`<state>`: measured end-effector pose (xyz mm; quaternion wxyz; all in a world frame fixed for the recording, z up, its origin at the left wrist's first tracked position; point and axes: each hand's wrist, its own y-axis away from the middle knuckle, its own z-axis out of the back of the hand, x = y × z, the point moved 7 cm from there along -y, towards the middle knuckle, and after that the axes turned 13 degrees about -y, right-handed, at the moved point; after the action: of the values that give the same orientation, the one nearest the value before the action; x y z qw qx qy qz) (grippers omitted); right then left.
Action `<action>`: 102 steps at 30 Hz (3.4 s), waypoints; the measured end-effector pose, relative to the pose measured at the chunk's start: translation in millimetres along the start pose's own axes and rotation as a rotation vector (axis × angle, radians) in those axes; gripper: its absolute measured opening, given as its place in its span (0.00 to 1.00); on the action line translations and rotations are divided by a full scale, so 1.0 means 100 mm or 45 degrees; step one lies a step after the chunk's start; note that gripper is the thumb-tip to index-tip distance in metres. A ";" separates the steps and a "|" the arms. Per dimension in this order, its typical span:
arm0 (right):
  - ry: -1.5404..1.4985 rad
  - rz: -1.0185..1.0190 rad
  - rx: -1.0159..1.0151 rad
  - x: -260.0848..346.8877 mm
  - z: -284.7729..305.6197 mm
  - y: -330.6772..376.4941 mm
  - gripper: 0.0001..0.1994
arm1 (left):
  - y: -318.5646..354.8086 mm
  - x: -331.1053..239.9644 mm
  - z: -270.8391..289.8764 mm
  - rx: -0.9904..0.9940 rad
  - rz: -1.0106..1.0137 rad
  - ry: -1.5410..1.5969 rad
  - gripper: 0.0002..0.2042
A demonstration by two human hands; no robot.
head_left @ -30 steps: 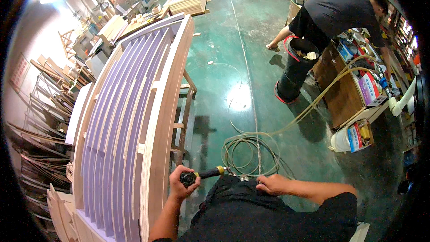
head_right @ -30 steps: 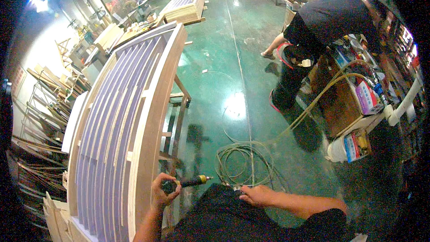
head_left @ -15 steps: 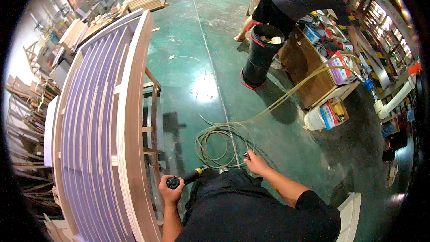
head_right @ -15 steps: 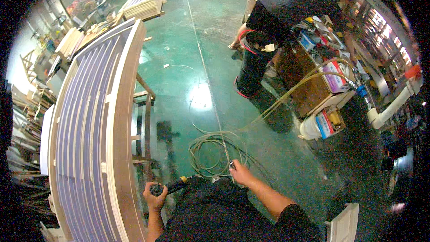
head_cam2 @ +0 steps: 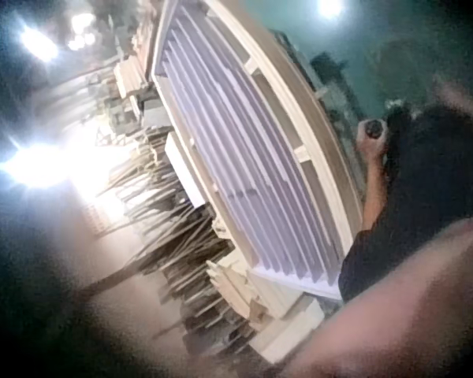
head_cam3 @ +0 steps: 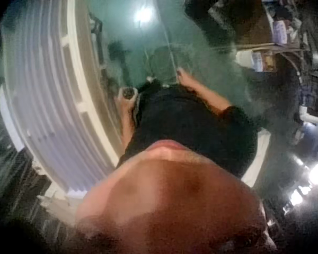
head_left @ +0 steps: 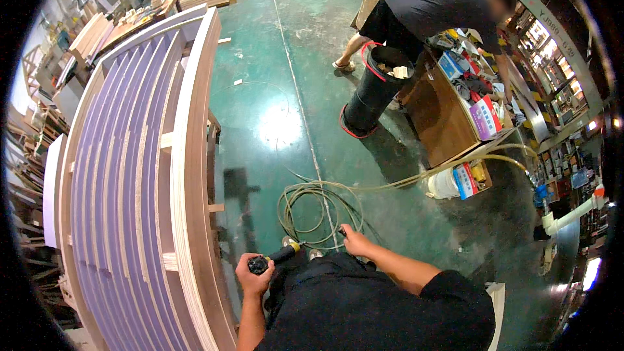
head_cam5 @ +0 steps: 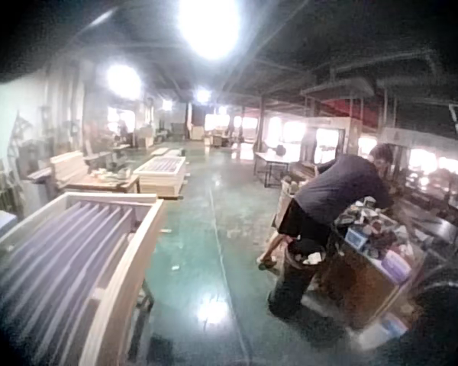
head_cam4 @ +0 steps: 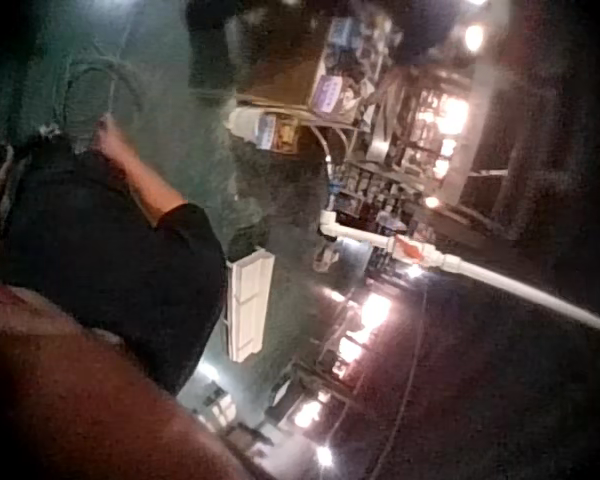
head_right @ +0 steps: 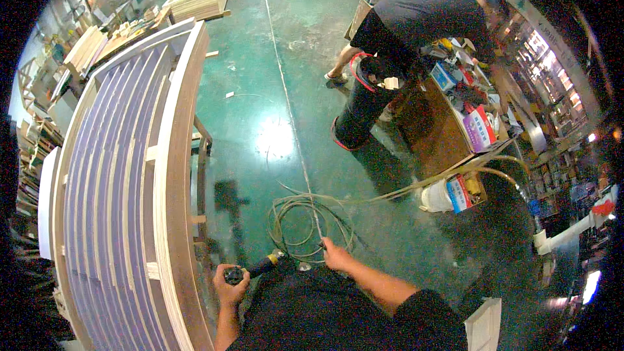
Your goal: The person assembles a large wooden frame structure by placing thin wooden slats onto a base frame. They use a pneumatic nail gun to secure the slats in place, working systematically along the length of the frame. The person handles the wood pieces and the tool with both hands to align and fasten the components.
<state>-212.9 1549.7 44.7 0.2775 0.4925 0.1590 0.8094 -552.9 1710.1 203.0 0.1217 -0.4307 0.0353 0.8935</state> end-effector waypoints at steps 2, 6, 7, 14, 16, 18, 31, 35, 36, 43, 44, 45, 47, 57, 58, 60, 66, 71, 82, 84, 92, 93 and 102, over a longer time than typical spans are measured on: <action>0.078 0.085 0.001 0.10 0.10 -0.18 0.26 | -0.19 0.11 0.01 0.011 0.062 0.037 0.16; 0.125 0.006 -0.100 0.38 0.32 -0.45 0.13 | -0.50 0.09 0.18 -0.012 0.127 0.032 0.17; 0.080 0.015 -0.097 0.38 0.38 -0.50 0.12 | -0.57 0.07 0.23 -0.009 0.148 0.032 0.17; -0.167 0.044 -0.313 0.19 0.38 -0.90 0.09 | -1.06 0.01 0.47 -0.173 0.202 0.154 0.18; -0.287 0.075 -0.297 0.26 0.37 -1.01 0.09 | -1.17 -0.02 0.59 -0.197 0.274 0.232 0.19; -0.243 0.058 -0.271 0.31 0.42 -1.13 0.09 | -1.32 -0.01 0.67 -0.257 0.420 0.423 0.20; -0.266 0.209 -0.155 0.41 1.08 -2.55 0.11 | -2.26 0.51 1.75 -0.969 0.601 0.751 0.26; -0.261 0.190 -0.217 0.31 1.27 -2.77 0.12 | -2.27 0.61 1.67 -1.220 0.784 0.795 0.29; -0.292 0.198 -0.223 0.27 1.26 -2.83 0.12 | -2.19 0.95 1.75 -1.058 0.747 0.844 0.32; -0.442 0.042 -0.746 -0.14 2.11 -3.69 0.14 | -2.30 0.63 1.61 -1.317 0.678 0.561 0.30; -0.446 -0.007 -0.766 -0.08 2.32 -3.84 0.13 | -2.27 0.68 1.59 -1.349 0.710 0.553 0.30; -0.452 -0.053 -0.788 0.04 2.58 -3.97 0.12 | -2.26 0.75 1.58 -1.381 0.738 0.548 0.30; -1.013 -0.217 -0.600 0.34 3.03 -4.23 0.12 | -2.20 0.89 1.62 -1.391 0.790 0.515 0.32; -1.425 0.342 -0.799 2.91 5.64 -4.35 0.08 | -2.20 1.12 1.65 -1.208 0.726 0.484 0.43; -1.431 0.281 -0.765 3.02 5.67 -4.38 0.10 | -2.15 1.16 1.70 -1.267 0.740 0.439 0.43; -1.399 0.295 -0.766 3.09 5.84 -4.48 0.13 | -2.26 1.09 1.69 -1.315 0.711 0.414 0.39; -1.276 0.163 -0.812 3.10 5.81 -4.64 0.04 | -2.26 0.71 1.59 -1.345 0.672 0.448 0.33; -1.389 0.257 -0.734 3.10 5.68 -4.54 0.03 | -2.22 0.73 1.62 -1.306 0.681 0.340 0.33; -1.390 0.352 -0.644 3.13 5.51 -4.55 0.05 | -2.26 0.58 1.53 -1.348 0.640 0.429 0.37; -1.412 0.362 -0.657 3.10 5.48 -4.55 0.05 | -2.25 0.61 1.53 -1.361 0.655 0.434 0.38; -1.520 0.373 -0.556 3.27 5.12 -4.33 0.06 | -2.26 0.71 1.56 -1.273 0.608 0.523 0.42; -1.526 0.370 -0.550 3.29 5.08 -4.34 0.07 | -2.25 0.73 1.57 -1.294 0.601 0.529 0.42; -1.456 0.326 -0.496 3.46 4.88 -4.48 0.23 | -2.21 0.87 1.60 -1.385 0.640 0.522 0.41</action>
<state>226.0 2107.7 278.7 0.3044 0.8039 -0.2262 0.4581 -671.9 1967.6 244.6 -0.3374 -0.5718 -0.3014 0.6844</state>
